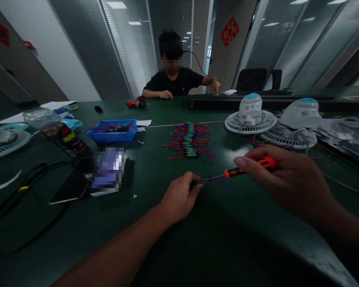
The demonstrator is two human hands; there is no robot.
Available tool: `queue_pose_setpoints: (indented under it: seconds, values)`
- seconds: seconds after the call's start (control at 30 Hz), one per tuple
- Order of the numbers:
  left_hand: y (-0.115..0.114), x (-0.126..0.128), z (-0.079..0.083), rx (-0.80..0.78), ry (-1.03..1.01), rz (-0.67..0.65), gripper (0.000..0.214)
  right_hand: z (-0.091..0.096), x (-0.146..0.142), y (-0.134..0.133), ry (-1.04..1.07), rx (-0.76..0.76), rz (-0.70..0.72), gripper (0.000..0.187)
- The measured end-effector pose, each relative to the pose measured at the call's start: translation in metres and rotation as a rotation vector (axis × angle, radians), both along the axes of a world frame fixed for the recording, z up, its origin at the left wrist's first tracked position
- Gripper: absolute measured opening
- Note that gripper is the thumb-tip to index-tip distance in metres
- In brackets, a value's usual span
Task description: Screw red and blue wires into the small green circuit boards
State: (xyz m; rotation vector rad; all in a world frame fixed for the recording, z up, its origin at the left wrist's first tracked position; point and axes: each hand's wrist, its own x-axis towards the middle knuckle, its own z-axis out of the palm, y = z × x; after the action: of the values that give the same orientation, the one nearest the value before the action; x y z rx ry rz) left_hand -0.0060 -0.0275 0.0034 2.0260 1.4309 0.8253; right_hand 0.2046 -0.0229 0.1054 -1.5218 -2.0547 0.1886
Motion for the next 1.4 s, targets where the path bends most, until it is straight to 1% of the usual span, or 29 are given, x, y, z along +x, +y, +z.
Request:
queue_pose_setpoints:
  seconds: [0.07,0.17,0.2,0.27,0.33,0.43,0.47,0.53,0.6,0.7,0.83,0.97,1.13,1.2,1.27,1.4]
  values:
    - [0.001,0.0,-0.002,0.031,-0.067,0.078,0.016,-0.015,0.007,-0.005,0.12,-0.046,-0.02,0.034]
    - [0.002,0.001,-0.005,0.08,-0.183,0.166,0.013,-0.037,0.011,-0.01,0.377,-0.13,-0.051,0.033]
    - [0.002,0.002,-0.006,0.077,-0.235,0.182,0.013,-0.043,0.011,-0.011,0.443,-0.142,-0.082,0.033]
    - [0.001,0.005,-0.008,0.017,-0.389,0.208,0.017,-0.052,0.011,-0.011,0.512,-0.15,-0.145,0.031]
    - [0.001,0.009,-0.009,-0.052,-0.578,0.223,0.017,-0.057,0.012,-0.009,0.552,-0.161,-0.18,0.03]
    - [0.002,0.014,-0.007,-0.146,-0.787,0.27,0.016,-0.059,0.015,-0.006,0.612,-0.218,-0.169,0.027]
    - [0.002,0.016,-0.007,-0.181,-0.849,0.285,0.019,-0.06,0.016,-0.005,0.624,-0.238,-0.163,0.027]
    - [0.003,0.017,-0.006,-0.262,-0.969,0.3,0.032,-0.061,0.019,-0.004,0.625,-0.267,-0.157,0.027]
    - [0.003,0.016,-0.005,-0.364,-1.048,0.283,0.043,-0.064,0.022,-0.004,0.626,-0.287,-0.167,0.03]
    - [0.003,0.014,-0.005,-0.483,-1.088,0.236,0.043,-0.067,0.023,-0.003,0.653,-0.325,-0.166,0.032]
    - [0.004,0.011,-0.003,-0.534,-1.11,0.203,0.042,-0.068,0.022,-0.002,0.7,-0.338,-0.139,0.031]
    - [0.004,0.009,-0.005,-0.527,-1.111,0.15,0.037,-0.068,0.025,-0.001,0.719,-0.351,-0.135,0.031]
    - [0.005,0.007,-0.009,-0.499,-1.113,0.097,0.033,-0.071,0.032,0.001,0.729,-0.443,-0.103,0.042]
    - [0.005,0.006,-0.01,-0.494,-1.103,0.092,0.033,-0.072,0.033,0.002,0.671,-0.467,-0.105,0.045]
    - [0.005,0.007,-0.01,-0.486,-1.089,0.096,0.033,-0.073,0.033,0.003,0.631,-0.459,-0.09,0.046]
    - [0.005,0.007,-0.008,-0.462,-1.076,0.11,0.034,-0.075,0.032,0.004,0.698,-0.444,-0.075,0.043]
